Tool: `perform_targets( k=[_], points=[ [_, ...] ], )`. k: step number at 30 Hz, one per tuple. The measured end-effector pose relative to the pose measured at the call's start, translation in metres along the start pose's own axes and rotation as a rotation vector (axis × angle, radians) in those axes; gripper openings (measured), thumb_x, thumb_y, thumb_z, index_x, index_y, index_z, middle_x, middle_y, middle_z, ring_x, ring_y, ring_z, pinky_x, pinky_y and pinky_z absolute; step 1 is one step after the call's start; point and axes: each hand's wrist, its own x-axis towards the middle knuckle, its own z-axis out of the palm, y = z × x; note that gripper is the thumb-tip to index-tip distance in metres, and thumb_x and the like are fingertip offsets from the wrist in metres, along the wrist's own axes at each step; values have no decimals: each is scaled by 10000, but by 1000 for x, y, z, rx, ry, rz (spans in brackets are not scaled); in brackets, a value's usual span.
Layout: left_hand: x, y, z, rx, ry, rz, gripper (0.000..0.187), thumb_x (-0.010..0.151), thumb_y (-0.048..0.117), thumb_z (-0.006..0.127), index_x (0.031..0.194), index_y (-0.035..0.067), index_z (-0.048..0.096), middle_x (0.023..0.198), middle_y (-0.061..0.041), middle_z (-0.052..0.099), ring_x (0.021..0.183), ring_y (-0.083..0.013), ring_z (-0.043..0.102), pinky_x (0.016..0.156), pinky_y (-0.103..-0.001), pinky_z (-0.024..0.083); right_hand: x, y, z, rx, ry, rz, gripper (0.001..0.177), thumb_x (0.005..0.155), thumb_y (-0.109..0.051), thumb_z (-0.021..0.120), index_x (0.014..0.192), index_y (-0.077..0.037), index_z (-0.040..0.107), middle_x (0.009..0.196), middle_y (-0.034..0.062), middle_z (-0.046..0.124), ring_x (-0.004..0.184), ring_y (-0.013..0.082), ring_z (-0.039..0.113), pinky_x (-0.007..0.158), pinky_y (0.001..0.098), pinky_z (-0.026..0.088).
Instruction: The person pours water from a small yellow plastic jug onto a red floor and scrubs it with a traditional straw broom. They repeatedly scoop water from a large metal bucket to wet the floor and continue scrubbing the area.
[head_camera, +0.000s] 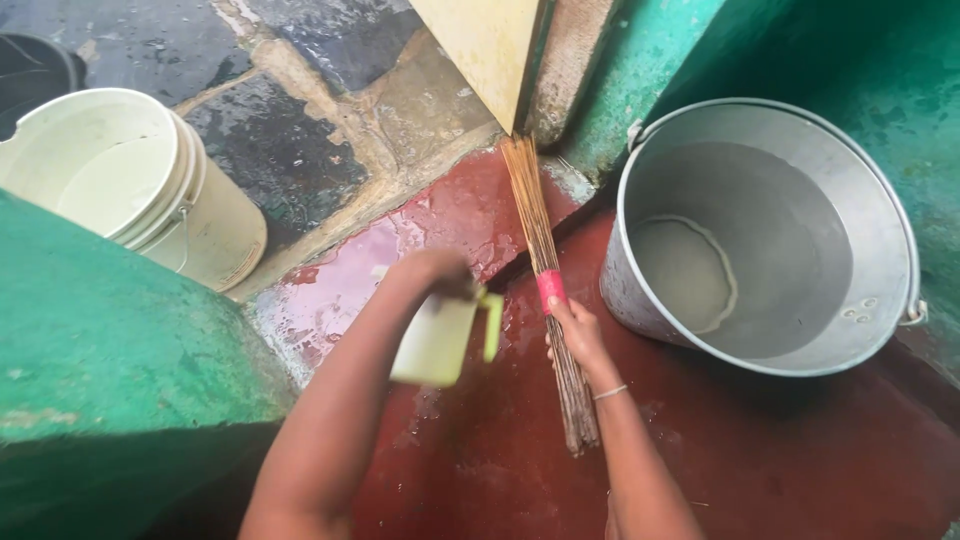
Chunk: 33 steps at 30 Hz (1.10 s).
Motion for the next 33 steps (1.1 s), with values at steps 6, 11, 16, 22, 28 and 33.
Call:
perform_targets(
  k=[6,11,16,22,28,33],
  points=[
    [-1,24,-28,77,299,164,349,825,397,763,1078,156,762,1006,-135,754,962,-333,723,841,-471,560,-18,25,30,-30,84,-86,471,930,-436,645,1266,-106,640,681,30,594,466,140,590,393,330,514],
    [-33,-18,10,21,479,104,233,901,347,694,1078,206,750,938,-147,739,911,-356,718,803,-501,552,14,55,37,-34,92,-237,459,961,-401,649,1267,-60,661,704,25,620,502,122,598,417,318,517],
    [-73,-66,44,115,331,23,208,890,330,702,1034,191,759,946,-140,746,927,-354,718,824,-492,554,9,47,28,-226,-153,-144,443,913,-385,657,1275,-128,656,781,-9,665,548,111,613,441,334,529],
    [-118,-103,64,87,246,-110,279,824,358,757,1058,209,784,988,-125,751,956,-335,723,845,-474,558,64,44,45,-353,171,-274,467,970,-423,704,1191,-11,683,900,66,749,783,167,707,701,366,581],
    [-133,-102,88,28,501,-259,251,918,375,667,1066,185,739,879,-171,752,853,-373,726,770,-504,563,41,20,43,-491,-83,-314,527,913,-473,623,1277,-93,640,967,142,758,877,259,721,783,410,568],
    [-113,-106,131,7,605,-254,233,967,335,611,1038,128,693,844,-199,741,805,-398,720,741,-523,563,63,-3,45,-689,159,-279,506,972,-478,629,1245,-54,669,1044,196,748,982,311,707,890,451,536]
  ],
)
